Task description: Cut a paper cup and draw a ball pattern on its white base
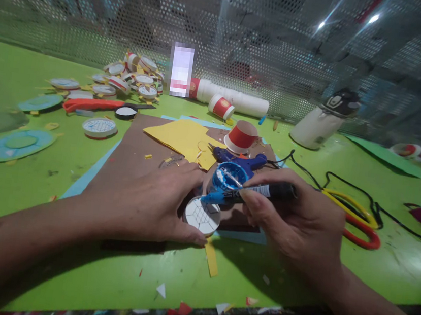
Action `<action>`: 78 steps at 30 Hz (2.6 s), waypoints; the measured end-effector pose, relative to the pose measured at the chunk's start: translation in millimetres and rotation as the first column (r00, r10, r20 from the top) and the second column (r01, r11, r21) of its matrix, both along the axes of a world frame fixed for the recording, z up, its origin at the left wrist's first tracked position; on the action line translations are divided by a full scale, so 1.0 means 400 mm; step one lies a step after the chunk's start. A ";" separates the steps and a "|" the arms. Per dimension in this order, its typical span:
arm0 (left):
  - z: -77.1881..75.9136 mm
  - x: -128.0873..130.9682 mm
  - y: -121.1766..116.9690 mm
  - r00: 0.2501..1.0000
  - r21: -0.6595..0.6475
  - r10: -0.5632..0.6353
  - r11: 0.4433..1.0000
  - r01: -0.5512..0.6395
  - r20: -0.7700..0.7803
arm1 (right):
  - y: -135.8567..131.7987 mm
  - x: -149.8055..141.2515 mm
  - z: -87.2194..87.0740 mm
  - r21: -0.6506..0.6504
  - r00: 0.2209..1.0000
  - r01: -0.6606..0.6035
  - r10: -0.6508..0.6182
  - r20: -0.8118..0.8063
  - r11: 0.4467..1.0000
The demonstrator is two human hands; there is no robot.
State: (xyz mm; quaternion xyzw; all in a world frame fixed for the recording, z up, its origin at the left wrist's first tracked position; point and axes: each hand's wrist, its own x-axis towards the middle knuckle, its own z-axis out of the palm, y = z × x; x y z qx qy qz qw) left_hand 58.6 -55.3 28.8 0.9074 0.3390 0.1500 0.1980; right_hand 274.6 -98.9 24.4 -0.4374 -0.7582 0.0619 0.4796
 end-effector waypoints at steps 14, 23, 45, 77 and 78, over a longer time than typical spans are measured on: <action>-0.005 -0.005 -0.009 0.998 0.046 0.031 0.999 -0.028 -0.049 | -0.013 -0.005 0.024 0.021 0.950 0.022 -0.014 -0.311 1.000; 0.025 -0.011 -0.005 0.988 -0.014 0.055 0.998 -0.058 -0.144 | 0.010 0.029 0.054 -0.284 0.772 -0.365 0.118 -0.624 0.886; -0.006 -0.014 0.010 1.000 -0.152 -0.018 0.988 0.016 -0.016 | -0.012 0.000 0.035 -0.168 0.975 -0.165 0.135 -0.176 0.972; -0.014 -0.010 0.010 0.998 -0.031 -0.059 0.998 0.060 0.037 | -0.010 0.005 0.017 -0.117 0.993 -0.113 0.115 0.006 0.987; -0.012 -0.009 0.011 0.997 -0.037 -0.064 0.997 0.065 0.039 | -0.010 0.004 0.016 -0.105 0.994 -0.110 0.112 0.013 0.988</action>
